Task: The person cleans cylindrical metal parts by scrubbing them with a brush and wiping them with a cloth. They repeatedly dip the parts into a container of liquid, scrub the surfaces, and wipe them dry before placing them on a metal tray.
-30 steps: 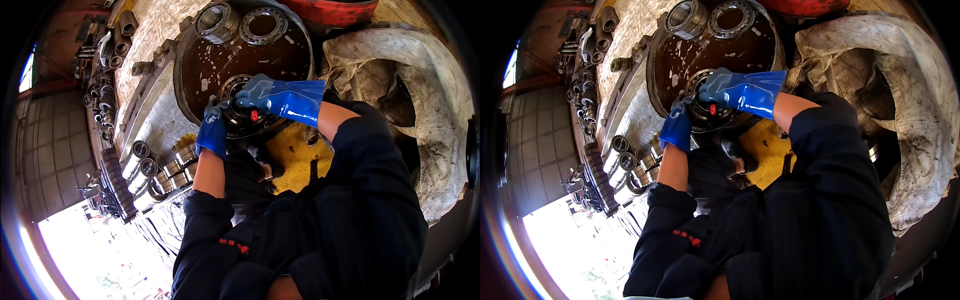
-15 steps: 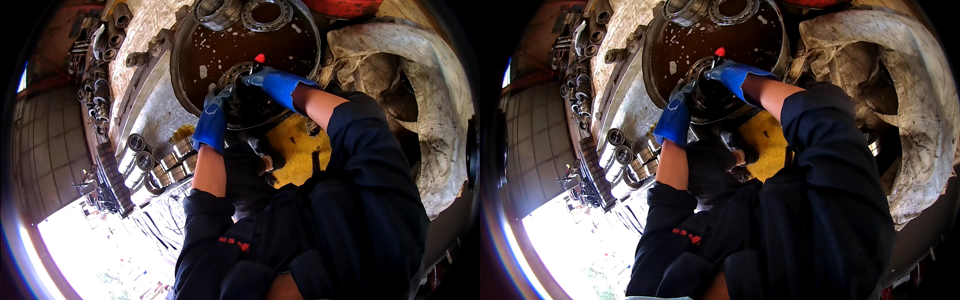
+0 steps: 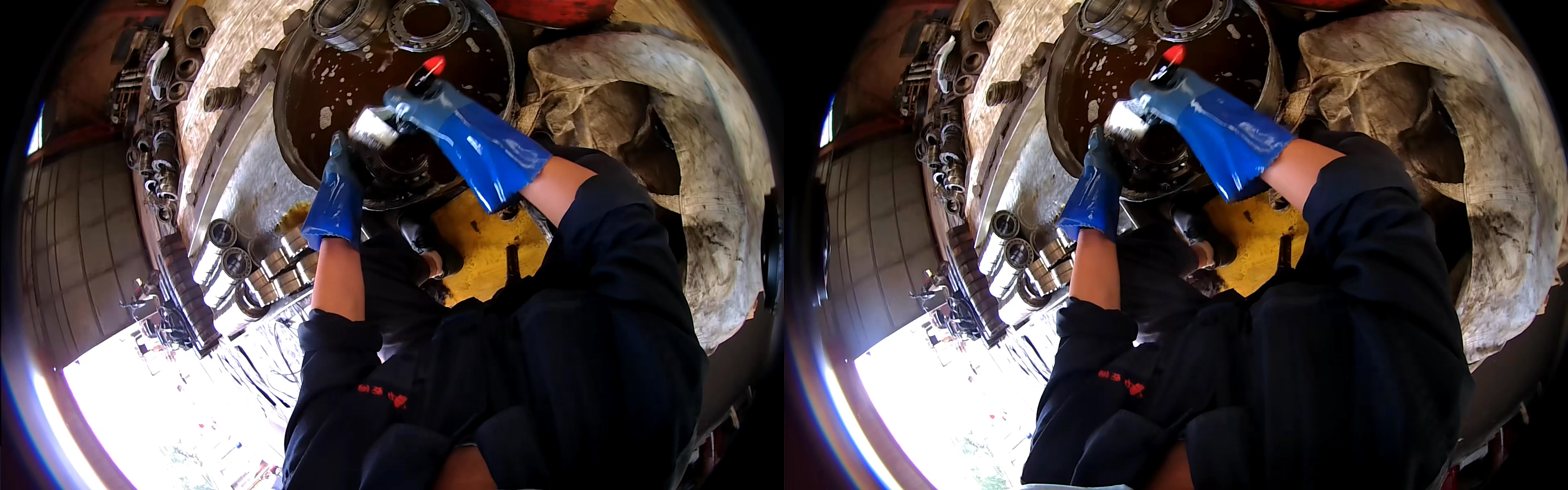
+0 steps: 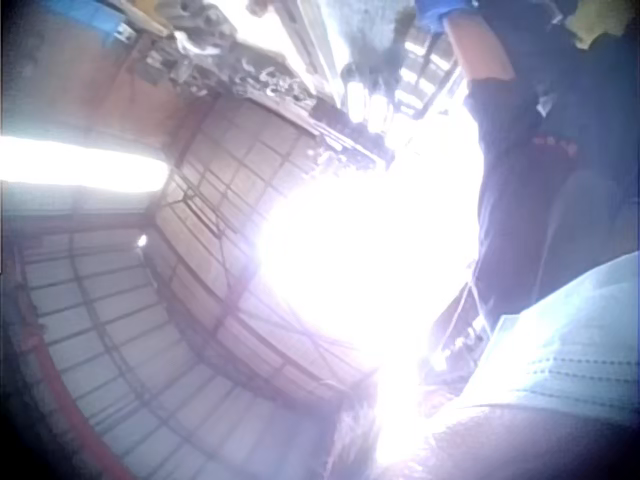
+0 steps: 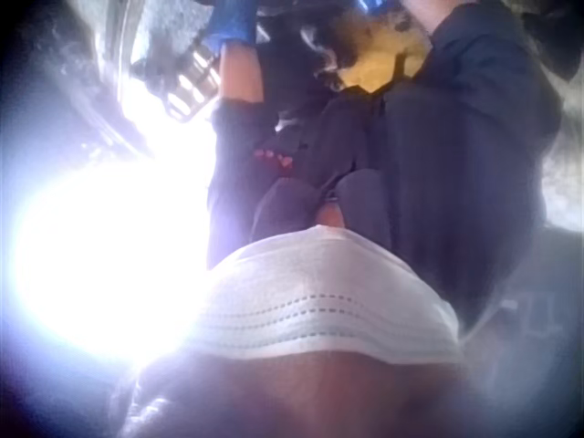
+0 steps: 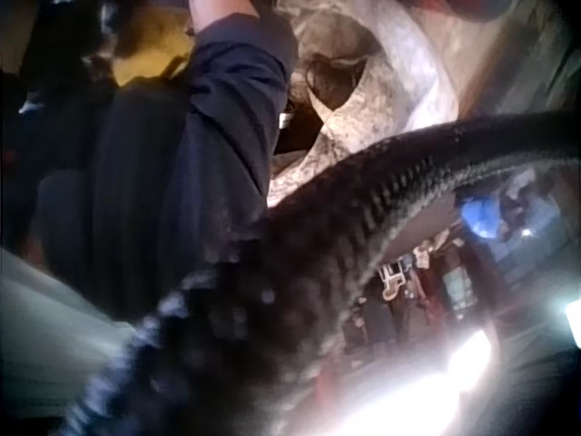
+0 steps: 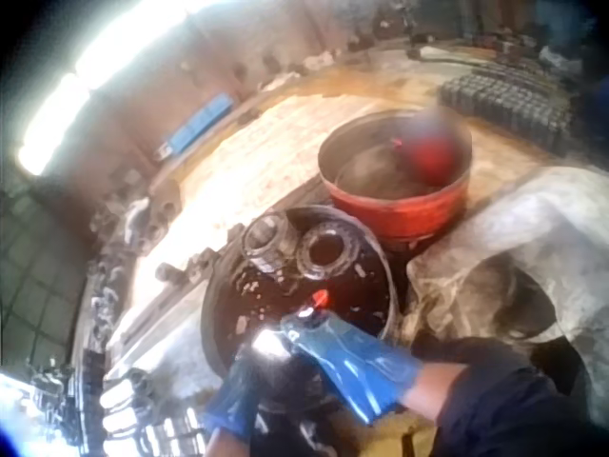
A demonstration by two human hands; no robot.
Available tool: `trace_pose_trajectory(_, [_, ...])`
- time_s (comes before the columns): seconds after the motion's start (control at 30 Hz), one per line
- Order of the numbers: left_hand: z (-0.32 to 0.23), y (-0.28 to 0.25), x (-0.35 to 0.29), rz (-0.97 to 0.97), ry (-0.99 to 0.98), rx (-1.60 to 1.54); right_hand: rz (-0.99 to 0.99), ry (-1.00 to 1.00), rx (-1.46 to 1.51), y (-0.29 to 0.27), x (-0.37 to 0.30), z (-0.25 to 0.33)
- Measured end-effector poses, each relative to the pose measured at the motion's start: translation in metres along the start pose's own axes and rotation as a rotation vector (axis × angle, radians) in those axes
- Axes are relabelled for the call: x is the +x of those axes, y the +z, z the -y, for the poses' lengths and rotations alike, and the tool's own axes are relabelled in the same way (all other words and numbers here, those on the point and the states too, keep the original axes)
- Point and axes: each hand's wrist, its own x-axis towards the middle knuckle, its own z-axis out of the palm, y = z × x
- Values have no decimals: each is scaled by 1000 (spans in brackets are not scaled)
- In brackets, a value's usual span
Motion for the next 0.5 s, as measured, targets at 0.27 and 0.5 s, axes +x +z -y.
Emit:
trace_pose_trajectory(0.27, [3,2,-10,-52,-90,-225,38,-9,-356,-4,-19,45])
trace_pose_trajectory(0.5, [10,-1,-3,75,-65,-229,-313,308,-659,-51,10,15])
